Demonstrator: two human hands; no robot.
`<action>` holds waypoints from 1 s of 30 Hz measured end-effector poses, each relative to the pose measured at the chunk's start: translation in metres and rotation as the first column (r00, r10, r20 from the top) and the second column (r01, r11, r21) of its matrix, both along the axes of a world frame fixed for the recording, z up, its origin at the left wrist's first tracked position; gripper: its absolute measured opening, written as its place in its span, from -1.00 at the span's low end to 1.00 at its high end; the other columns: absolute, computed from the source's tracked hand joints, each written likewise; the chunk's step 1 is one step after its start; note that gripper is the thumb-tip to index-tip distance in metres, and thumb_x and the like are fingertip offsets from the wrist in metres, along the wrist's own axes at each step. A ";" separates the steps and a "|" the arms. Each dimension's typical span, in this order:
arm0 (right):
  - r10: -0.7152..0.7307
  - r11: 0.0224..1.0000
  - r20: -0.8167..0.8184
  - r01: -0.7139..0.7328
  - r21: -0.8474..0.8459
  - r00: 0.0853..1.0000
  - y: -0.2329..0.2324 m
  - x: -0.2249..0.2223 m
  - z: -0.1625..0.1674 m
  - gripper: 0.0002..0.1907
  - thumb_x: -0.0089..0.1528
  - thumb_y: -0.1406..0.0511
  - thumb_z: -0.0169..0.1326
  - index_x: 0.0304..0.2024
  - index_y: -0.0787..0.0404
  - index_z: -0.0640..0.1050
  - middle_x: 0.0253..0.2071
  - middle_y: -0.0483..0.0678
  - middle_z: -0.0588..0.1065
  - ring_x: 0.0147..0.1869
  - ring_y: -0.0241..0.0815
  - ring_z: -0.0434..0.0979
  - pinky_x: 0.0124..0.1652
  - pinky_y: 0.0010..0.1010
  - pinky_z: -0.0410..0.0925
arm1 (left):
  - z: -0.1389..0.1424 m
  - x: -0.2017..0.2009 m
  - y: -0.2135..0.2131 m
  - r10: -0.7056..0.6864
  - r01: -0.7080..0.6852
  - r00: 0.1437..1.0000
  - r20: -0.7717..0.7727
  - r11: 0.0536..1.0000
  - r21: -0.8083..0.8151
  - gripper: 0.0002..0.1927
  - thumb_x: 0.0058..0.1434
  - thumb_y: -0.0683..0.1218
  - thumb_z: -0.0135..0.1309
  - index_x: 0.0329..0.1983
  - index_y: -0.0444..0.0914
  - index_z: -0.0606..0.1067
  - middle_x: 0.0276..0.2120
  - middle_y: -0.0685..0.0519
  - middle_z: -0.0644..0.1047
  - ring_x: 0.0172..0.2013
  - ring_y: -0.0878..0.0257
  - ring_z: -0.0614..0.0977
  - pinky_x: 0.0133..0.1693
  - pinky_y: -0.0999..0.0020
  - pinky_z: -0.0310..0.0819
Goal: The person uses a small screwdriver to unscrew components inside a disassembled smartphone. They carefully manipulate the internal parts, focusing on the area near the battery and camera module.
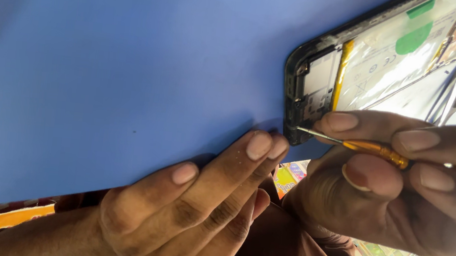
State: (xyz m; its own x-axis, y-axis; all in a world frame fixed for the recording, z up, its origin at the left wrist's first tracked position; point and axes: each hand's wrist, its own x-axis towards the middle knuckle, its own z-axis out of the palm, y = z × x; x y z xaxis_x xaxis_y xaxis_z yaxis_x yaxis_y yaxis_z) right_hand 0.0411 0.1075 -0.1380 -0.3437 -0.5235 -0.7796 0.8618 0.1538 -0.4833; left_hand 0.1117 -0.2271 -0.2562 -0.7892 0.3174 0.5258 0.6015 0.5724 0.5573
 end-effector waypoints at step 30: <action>-0.188 0.981 0.310 0.161 0.112 0.932 0.050 0.026 -0.002 -0.54 0.41 0.55 -0.23 0.38 0.42 0.29 0.53 0.10 0.21 0.55 -0.33 0.19 0.35 -0.54 0.22 | 0.005 -0.002 0.008 0.010 -0.011 0.997 0.080 1.000 0.013 -0.70 0.49 -0.21 -0.06 -0.32 -0.14 0.61 0.14 0.11 0.67 0.27 0.36 0.55 0.45 0.31 -0.05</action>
